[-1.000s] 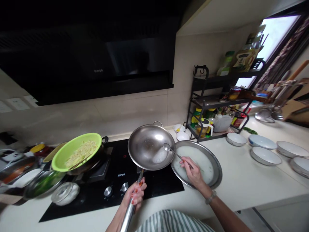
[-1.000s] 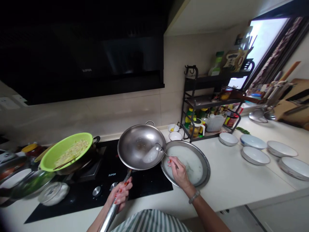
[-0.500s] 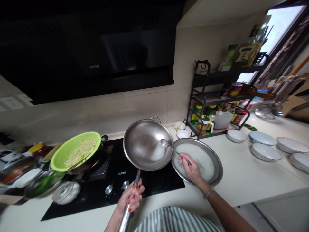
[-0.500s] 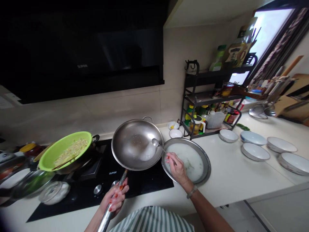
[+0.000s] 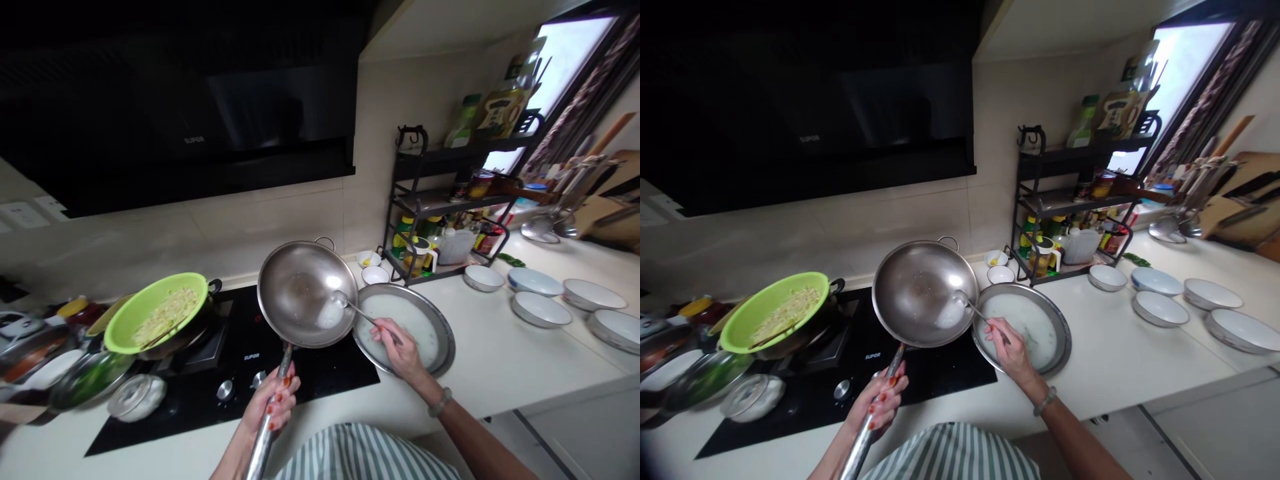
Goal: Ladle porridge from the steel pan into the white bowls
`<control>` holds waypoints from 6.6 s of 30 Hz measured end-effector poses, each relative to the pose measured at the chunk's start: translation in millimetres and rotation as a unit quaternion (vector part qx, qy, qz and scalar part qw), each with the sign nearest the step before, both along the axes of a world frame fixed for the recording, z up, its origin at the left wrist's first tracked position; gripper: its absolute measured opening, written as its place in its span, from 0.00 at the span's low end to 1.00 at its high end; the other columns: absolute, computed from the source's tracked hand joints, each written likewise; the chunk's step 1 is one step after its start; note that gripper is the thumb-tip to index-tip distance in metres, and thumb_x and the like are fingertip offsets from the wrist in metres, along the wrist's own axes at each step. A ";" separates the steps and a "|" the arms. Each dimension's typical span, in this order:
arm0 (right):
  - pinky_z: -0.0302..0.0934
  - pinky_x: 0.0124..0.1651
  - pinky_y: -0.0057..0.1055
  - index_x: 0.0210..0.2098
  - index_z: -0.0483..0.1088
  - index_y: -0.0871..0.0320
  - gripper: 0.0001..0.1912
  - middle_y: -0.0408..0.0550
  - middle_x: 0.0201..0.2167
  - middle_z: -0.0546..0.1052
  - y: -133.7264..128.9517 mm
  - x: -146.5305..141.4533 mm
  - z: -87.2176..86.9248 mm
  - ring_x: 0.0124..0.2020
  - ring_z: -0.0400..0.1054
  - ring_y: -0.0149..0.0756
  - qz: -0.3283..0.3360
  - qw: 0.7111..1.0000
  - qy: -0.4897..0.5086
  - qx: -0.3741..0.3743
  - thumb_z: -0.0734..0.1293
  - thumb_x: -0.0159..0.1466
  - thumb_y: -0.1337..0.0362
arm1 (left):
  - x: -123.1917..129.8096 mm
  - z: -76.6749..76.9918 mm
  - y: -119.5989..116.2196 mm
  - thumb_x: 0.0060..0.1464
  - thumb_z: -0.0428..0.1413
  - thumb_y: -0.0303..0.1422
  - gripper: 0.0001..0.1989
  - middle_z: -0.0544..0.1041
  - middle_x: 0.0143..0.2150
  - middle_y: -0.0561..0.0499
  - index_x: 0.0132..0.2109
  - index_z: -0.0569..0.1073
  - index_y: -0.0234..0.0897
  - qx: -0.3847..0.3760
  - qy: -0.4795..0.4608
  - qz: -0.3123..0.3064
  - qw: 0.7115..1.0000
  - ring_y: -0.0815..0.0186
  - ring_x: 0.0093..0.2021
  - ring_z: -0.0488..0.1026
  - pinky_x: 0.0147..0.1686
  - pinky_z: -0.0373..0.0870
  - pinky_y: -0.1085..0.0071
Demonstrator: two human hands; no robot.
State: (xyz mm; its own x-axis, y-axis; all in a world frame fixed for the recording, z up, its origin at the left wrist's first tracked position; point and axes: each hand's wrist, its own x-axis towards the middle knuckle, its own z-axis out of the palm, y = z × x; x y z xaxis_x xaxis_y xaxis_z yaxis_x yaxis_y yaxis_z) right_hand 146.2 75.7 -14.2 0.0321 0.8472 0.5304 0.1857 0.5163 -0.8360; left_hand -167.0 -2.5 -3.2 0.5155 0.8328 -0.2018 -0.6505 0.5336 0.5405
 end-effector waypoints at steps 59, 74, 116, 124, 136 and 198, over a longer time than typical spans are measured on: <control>0.75 0.33 0.30 0.50 0.75 0.54 0.17 0.54 0.45 0.76 -25.7 68.2 12.8 0.41 0.75 0.37 -0.046 0.977 -0.059 0.197 0.60 0.68 0.74 | 62.7 53.0 27.1 0.47 0.63 0.33 0.17 0.62 0.20 0.61 0.35 0.60 0.40 0.092 0.258 -0.060 0.960 0.79 0.13 0.52 0.09 0.55 0.82; 0.72 0.47 0.32 0.50 0.74 0.58 0.15 0.59 0.49 0.74 -28.2 67.0 24.4 0.51 0.73 0.39 -0.090 0.939 -0.216 0.252 0.60 0.69 0.73 | 83.8 64.9 37.0 0.45 0.56 0.30 0.10 0.64 0.17 0.62 0.34 0.60 0.39 0.261 0.442 -0.123 0.850 0.75 0.12 0.60 0.12 0.59 0.80; 0.63 0.61 0.35 0.55 0.72 0.63 0.22 0.64 0.57 0.73 -80.0 76.0 -13.4 0.61 0.66 0.42 -0.049 0.870 -0.423 0.249 0.56 0.67 0.79 | 73.7 64.1 35.0 0.44 0.56 0.29 0.10 0.65 0.15 0.61 0.34 0.62 0.39 0.239 0.418 -0.103 0.871 0.75 0.12 0.59 0.11 0.59 0.80; 0.62 0.62 0.37 0.59 0.70 0.60 0.26 0.60 0.59 0.72 -89.3 82.6 -7.8 0.62 0.65 0.41 -0.068 0.881 -0.407 0.233 0.55 0.66 0.80 | 71.3 58.6 38.3 0.46 0.56 0.30 0.09 0.66 0.15 0.61 0.34 0.62 0.39 0.242 0.415 -0.093 0.872 0.75 0.11 0.59 0.11 0.55 0.81; 0.65 0.59 0.35 0.55 0.72 0.63 0.20 0.63 0.55 0.75 -89.7 79.2 -11.0 0.59 0.68 0.42 -0.050 0.861 -0.434 0.260 0.56 0.69 0.76 | 69.0 62.1 36.8 0.47 0.56 0.31 0.10 0.67 0.15 0.60 0.35 0.62 0.39 0.248 0.416 -0.104 0.868 0.74 0.11 0.59 0.12 0.55 0.81; 0.77 0.33 0.29 0.43 0.78 0.55 0.10 0.50 0.37 0.80 -63.8 107.1 9.2 0.33 0.78 0.37 -0.152 0.980 -0.090 0.095 0.65 0.67 0.67 | -34.6 -18.0 35.8 0.58 0.46 0.22 0.06 0.61 0.22 0.60 0.41 0.58 0.37 -0.107 -0.125 0.135 0.977 0.79 0.13 0.63 0.06 0.48 0.91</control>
